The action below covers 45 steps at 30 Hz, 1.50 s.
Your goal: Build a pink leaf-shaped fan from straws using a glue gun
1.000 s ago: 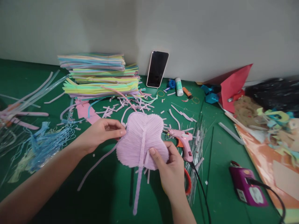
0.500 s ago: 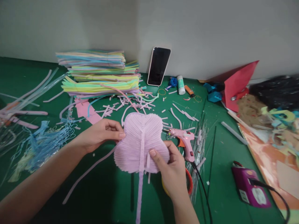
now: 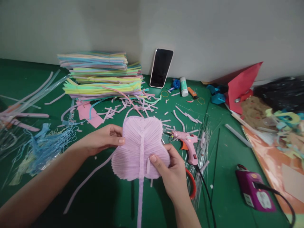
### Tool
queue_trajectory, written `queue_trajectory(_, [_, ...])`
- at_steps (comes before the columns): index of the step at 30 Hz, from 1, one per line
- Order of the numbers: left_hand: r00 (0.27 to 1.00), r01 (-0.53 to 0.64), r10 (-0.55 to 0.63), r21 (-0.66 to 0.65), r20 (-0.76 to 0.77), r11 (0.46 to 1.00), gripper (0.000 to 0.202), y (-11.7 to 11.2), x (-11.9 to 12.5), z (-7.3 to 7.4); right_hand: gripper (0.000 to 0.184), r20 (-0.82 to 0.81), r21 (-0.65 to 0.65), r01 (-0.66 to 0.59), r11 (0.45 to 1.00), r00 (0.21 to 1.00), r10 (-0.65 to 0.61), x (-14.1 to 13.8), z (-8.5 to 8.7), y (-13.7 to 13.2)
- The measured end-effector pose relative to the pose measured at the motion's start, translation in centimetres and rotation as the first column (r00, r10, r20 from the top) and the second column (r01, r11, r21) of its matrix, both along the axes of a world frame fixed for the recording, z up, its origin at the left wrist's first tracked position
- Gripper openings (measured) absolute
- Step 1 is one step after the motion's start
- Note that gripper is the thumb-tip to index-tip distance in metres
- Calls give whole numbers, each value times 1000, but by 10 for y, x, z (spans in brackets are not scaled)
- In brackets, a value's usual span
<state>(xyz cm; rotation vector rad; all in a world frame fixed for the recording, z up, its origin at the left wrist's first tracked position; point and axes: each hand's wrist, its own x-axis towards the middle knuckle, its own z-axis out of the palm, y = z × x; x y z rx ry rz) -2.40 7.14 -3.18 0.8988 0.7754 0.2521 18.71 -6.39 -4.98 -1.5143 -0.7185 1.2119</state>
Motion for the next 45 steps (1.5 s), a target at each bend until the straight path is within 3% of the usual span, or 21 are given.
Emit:
queue_trajectory(8, [999,-17,18,34,-26,999,24,2,-2,6,29,130,-7,-32,999,991,33,-5,7,3])
queue_trajectory(17, [999,-6,9,78,-34,997,18,2,-2,4,29,80,-18,-46,999,996,47,-7,2,1])
queue_trajectory(24, [990,131,-121,155,-72,979,21,4,-2,9,31,11,24,-325,945,946,325,3,15,12])
queue_trajectory(29, [973,199,-175,168,-149,966,25,1,2,10,31,238,40,-248,968,943,231,7,28,34])
queue_trajectory(32, [966,226,-193,202,-171,953,26,-1,4,9,34,399,24,-250,968,890,220,9,42,48])
queue_trajectory(34, [963,237,-197,225,-185,945,27,-2,5,10,30,448,-10,-348,937,837,315,9,52,57])
queue_trajectory(37, [959,252,-206,246,-197,936,27,-3,5,10,26,474,-60,-572,818,705,527,6,60,72])
queue_trajectory(40, [958,254,-206,255,-199,933,27,-5,5,8,25,467,-76,-698,712,606,644,3,58,87])
queue_trajectory(45, [963,245,-208,240,-170,939,26,-6,6,5,28,400,-97,-739,667,585,706,0,53,103])
